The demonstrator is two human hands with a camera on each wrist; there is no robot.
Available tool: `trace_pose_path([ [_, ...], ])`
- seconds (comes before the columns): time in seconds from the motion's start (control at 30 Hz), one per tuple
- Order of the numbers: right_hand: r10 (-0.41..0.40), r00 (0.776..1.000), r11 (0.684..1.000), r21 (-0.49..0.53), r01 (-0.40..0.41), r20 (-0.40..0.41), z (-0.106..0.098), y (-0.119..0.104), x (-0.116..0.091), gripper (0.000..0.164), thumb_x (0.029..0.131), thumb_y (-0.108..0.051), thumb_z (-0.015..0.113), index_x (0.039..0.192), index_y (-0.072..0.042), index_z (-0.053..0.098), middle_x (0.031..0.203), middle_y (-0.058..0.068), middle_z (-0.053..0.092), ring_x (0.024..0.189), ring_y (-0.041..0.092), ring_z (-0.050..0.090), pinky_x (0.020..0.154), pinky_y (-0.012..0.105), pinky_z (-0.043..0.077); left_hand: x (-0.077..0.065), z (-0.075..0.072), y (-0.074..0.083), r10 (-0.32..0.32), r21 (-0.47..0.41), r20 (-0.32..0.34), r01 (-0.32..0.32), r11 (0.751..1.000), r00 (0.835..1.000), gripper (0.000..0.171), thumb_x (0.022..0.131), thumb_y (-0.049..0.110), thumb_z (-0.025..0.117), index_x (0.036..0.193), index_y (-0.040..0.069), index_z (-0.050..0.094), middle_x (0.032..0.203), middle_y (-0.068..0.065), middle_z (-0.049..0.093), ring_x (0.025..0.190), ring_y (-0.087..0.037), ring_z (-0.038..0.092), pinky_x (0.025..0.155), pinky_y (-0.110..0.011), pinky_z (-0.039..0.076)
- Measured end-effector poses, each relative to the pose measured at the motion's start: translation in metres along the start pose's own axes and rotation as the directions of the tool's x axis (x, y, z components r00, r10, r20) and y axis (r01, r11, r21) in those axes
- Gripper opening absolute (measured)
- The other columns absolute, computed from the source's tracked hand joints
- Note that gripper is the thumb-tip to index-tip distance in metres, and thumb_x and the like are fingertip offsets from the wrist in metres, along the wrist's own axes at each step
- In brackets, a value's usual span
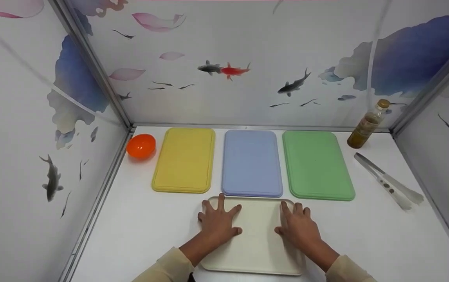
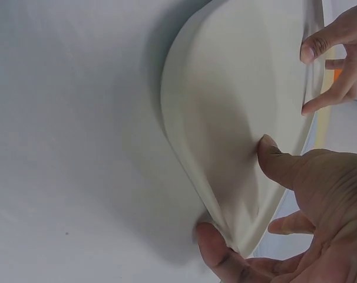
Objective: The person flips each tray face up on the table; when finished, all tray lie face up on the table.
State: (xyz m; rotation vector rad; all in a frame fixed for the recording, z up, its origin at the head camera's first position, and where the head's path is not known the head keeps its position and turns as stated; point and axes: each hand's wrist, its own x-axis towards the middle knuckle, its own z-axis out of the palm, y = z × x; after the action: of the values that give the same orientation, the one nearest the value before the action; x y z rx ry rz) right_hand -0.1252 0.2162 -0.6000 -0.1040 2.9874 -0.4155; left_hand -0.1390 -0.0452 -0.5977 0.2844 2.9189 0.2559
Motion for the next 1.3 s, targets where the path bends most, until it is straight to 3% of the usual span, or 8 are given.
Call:
trace_pose_path([
  [0.27,-0.026,1.0,0.999,-0.036,0.027,0.007,-0.004,-0.005,0.003,0.089,0.087,-0.036,0.095,0.159,-0.004,0.054,0.133,0.039,0.057,0.116,0.053,0.058,0.065,0.059,0.061,-0.004,0.002,-0.005,0.003,-0.022,-0.007,-0.003,1.0,1.0,0.076,0.088,0.063,0.086,0.157,0.046,0.06,0.178,-0.021,0.033,0.147,-0.067,0.04,0.09,-0.068,0.053],
  [0.47,-0.028,0.998,0.993,-0.111,0.033,0.051,-0.016,-0.016,0.009,0.097,0.083,-0.04,0.097,0.161,-0.004,0.052,0.131,0.039,0.059,0.116,0.055,0.058,0.076,0.064,0.06,-0.003,0.004,-0.017,0.005,-0.086,-0.026,-0.007,0.996,1.0,0.081,0.089,0.068,0.083,0.16,0.04,0.057,0.178,-0.022,0.032,0.147,-0.064,0.042,0.096,-0.072,0.051],
  [0.6,-0.027,0.997,0.989,-0.144,0.037,0.073,-0.024,-0.026,0.017,0.099,0.081,-0.042,0.099,0.159,-0.001,0.052,0.133,0.039,0.061,0.121,0.058,0.058,0.084,0.069,0.058,0.0,0.001,-0.029,-0.022,-0.198,-0.087,0.004,0.98,0.996,0.081,0.093,0.067,0.08,0.162,0.031,0.056,0.171,-0.024,0.035,0.143,-0.056,0.045,0.095,-0.073,0.05],
  [0.73,-0.063,0.997,0.99,-0.127,0.067,0.037,-0.029,-0.038,0.032,0.093,0.083,-0.042,0.097,0.155,0.002,0.056,0.139,0.037,0.06,0.125,0.06,0.058,0.087,0.071,0.058,0.011,-0.007,-0.046,-0.062,-0.273,-0.178,0.011,0.962,0.982,0.074,0.099,0.062,0.075,0.16,0.024,0.056,0.163,-0.026,0.04,0.143,-0.052,0.042,0.096,-0.071,0.047],
  [0.97,-0.193,0.98,0.977,0.086,0.197,-0.051,-0.023,-0.066,0.066,0.081,0.095,-0.038,0.087,0.156,0.004,0.055,0.139,0.033,0.061,0.126,0.053,0.058,0.086,0.061,0.061,0.038,-0.021,-0.091,-0.184,-0.348,-0.26,0.086,0.934,0.948,0.068,0.103,0.053,0.074,0.159,0.018,0.055,0.162,-0.03,0.038,0.149,-0.052,0.034,0.109,-0.074,0.037],
  [1.13,-0.259,0.958,0.923,0.26,0.283,-0.123,-0.011,-0.091,0.087,0.076,0.1,-0.034,0.083,0.157,0.006,0.054,0.141,0.034,0.061,0.127,0.053,0.058,0.101,0.063,0.057,0.054,-0.026,-0.124,-0.282,-0.377,-0.245,0.177,0.909,0.928,0.069,0.105,0.051,0.07,0.161,0.015,0.052,0.168,-0.035,0.028,0.155,-0.057,0.026,0.117,-0.078,0.03],
  [1.3,-0.312,0.943,0.858,0.393,0.331,-0.115,0.001,-0.12,0.102,0.076,0.105,-0.034,0.077,0.162,0.006,0.048,0.149,0.035,0.057,0.138,0.053,0.057,0.113,0.063,0.052,0.062,-0.032,-0.155,-0.385,-0.426,-0.217,0.268,0.864,0.897,0.073,0.106,0.048,0.068,0.165,0.012,0.046,0.172,-0.038,0.02,0.157,-0.06,0.022,0.12,-0.078,0.027],
])
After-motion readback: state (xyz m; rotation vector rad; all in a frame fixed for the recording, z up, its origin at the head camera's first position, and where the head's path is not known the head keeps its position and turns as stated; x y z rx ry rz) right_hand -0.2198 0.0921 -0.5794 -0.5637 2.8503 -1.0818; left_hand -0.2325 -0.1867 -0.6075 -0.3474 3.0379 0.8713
